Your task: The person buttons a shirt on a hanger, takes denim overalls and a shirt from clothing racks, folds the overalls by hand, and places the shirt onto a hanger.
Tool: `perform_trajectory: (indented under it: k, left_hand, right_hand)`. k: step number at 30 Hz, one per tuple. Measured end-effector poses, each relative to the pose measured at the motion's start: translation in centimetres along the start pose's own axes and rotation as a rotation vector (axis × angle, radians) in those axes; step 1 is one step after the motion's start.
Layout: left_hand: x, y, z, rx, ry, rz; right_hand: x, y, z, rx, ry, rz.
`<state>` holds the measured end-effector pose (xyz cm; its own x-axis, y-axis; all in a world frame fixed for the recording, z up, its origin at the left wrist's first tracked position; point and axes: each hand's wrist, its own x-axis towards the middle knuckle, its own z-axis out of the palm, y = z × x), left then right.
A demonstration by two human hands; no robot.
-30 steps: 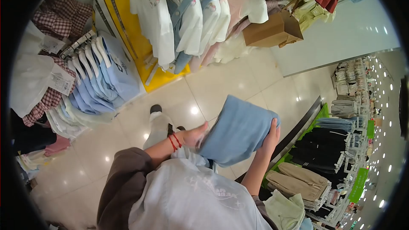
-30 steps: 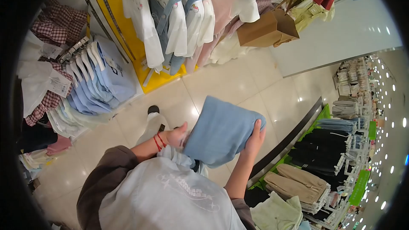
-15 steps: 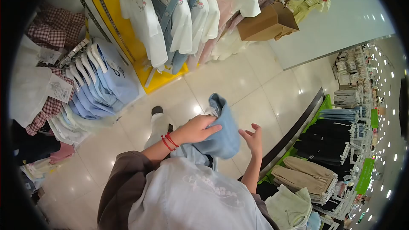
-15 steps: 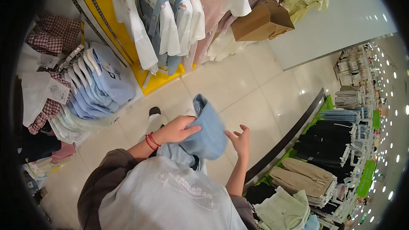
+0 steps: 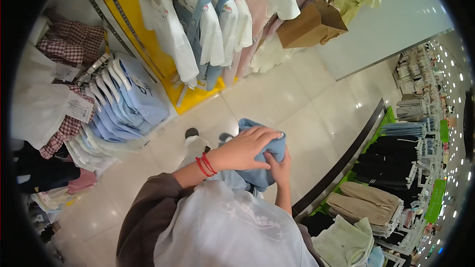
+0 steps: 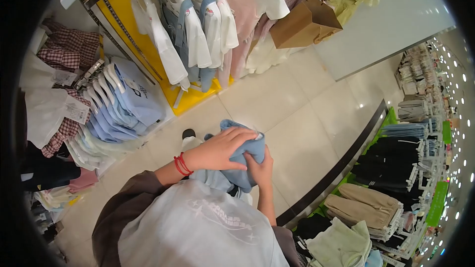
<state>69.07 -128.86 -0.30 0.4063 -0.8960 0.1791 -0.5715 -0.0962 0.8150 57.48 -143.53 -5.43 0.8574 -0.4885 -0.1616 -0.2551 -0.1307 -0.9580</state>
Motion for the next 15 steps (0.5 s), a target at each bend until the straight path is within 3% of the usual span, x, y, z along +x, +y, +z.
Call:
perform_trajectory:
  k: [2,6,9,10,12,13,15]
  left_hand:
    - [0.2,0.8,-0.4,0.365,0.078,-0.033]
    - [0.2,-0.4,-0.1,0.297,0.099,-0.172]
    - [0.6,-0.2,-1.4,-0.121,-0.180,-0.049]
    - [0.8,-0.2,-1.4,-0.234,-0.283,-0.093]
    - [1.1,-0.6,-1.1,-0.447,-0.491,-0.186]
    - [1.0,-1.3,-0.6,-0.449,-0.399,-0.110]
    - [1.0,-5.0,1.5,-0.616,-0.439,-0.217]
  right_hand:
    - [0.5,0.6,-1.0,0.035,0.037,-0.036]
    - [1.1,0.4,-4.4,0.295,-0.083,0.102]
    - [1.3,-1.3,-6.6,0.314,-0.436,0.130]
    - [1.5,-1.7,-6.9,0.324,-0.566,0.128]
    - [1.9,-2.6,-6.6,0.305,-0.608,0.115]
    - [2.4,-2.9,-6.4,0.295,-0.629,0.103]
    - [3.3,-2.5,-6.0,0.169,-0.533,0.047]
